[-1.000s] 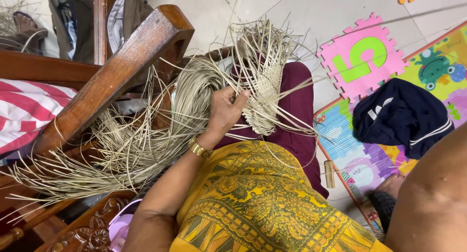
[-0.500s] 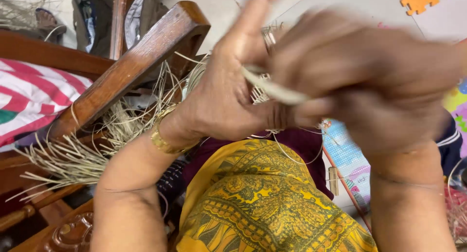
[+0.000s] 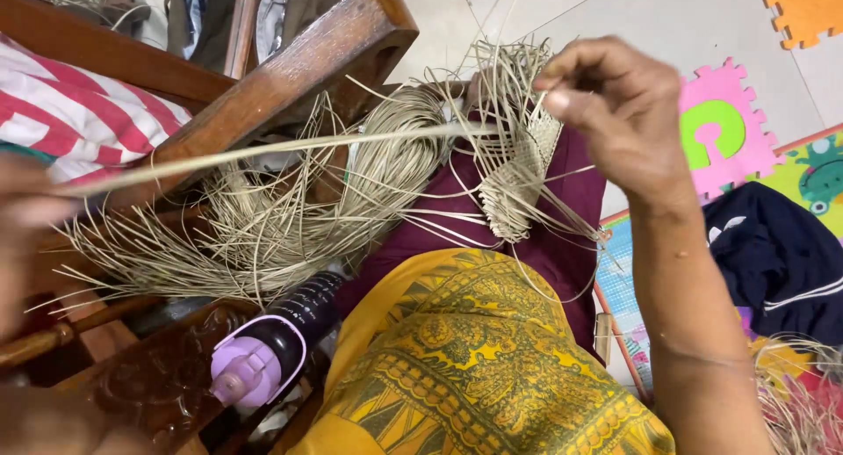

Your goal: Weaving dried grass fibers to expand the brim of a handcrafted hat.

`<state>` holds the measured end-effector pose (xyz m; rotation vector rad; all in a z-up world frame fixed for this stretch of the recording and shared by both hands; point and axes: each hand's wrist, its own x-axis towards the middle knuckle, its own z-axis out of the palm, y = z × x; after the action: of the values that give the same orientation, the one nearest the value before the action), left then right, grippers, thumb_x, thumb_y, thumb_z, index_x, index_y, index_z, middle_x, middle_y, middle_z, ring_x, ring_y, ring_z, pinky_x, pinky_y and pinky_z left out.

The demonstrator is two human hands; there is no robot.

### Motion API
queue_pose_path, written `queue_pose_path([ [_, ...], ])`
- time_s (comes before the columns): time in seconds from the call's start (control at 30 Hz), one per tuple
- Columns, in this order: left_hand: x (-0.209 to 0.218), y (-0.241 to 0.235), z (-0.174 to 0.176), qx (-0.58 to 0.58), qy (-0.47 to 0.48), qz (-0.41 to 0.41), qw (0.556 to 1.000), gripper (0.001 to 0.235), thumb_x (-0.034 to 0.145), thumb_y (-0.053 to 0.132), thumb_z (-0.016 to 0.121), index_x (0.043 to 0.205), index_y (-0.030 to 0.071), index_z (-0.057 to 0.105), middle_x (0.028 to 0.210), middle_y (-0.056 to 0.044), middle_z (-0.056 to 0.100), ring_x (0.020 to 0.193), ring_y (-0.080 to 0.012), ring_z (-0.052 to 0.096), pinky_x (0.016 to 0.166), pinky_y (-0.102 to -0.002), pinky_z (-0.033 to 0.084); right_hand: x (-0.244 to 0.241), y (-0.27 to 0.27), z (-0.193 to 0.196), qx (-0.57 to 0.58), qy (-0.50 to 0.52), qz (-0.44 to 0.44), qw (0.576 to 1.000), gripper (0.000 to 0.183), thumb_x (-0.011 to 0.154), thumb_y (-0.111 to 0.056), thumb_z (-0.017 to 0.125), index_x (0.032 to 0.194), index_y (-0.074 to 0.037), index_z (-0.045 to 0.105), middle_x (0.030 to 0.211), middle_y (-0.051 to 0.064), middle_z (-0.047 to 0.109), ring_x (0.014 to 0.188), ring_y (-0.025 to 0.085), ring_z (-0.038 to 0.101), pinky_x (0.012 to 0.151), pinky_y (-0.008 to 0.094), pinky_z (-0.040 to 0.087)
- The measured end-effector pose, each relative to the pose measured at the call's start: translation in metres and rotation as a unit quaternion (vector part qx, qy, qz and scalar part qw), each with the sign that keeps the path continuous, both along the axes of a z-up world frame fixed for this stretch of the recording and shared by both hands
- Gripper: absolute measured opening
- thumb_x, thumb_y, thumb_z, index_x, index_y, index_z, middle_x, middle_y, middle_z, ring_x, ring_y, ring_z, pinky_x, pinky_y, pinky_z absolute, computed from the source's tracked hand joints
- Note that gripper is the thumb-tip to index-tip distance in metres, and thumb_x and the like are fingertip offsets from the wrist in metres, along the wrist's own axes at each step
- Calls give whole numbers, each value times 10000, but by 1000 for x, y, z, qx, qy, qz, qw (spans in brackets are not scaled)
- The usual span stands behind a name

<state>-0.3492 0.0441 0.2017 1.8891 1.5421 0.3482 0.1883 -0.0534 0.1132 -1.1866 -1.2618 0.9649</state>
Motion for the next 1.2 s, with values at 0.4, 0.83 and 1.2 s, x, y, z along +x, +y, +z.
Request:
queue_pose_path([
  [0.4,181,-43,-134,-217,646,-426,595,290,891,303,679,644,181,589,575,10,287,586,-127,322,814,-317,366,31,-40,-39,-36,-126,-113,985,169,881,166,655,1012,67,615,881,110,617,760,152,523,765,251,467],
  [0.83,333,-72,-204,-152,-258,-120,947,395,831,320,716,605,58,525,510,17,464,520,-81,459,493,-222,365,-36,-73,-118,-40,-227,-17,973,169,891,-72,671,987,68,669,851,242,634,834,419,644,767,474,522],
  [1.2,387,-97,-220,-307,-359,281,835,166,769,78,755,883,-9,670,784,-86,656,696,-132,574,683,-288,456,-32,-85,-150,-34,-124,-107,986,33,840,-62,727,860,-53,701,797,110,658,782,298,670,690,397,525],
])
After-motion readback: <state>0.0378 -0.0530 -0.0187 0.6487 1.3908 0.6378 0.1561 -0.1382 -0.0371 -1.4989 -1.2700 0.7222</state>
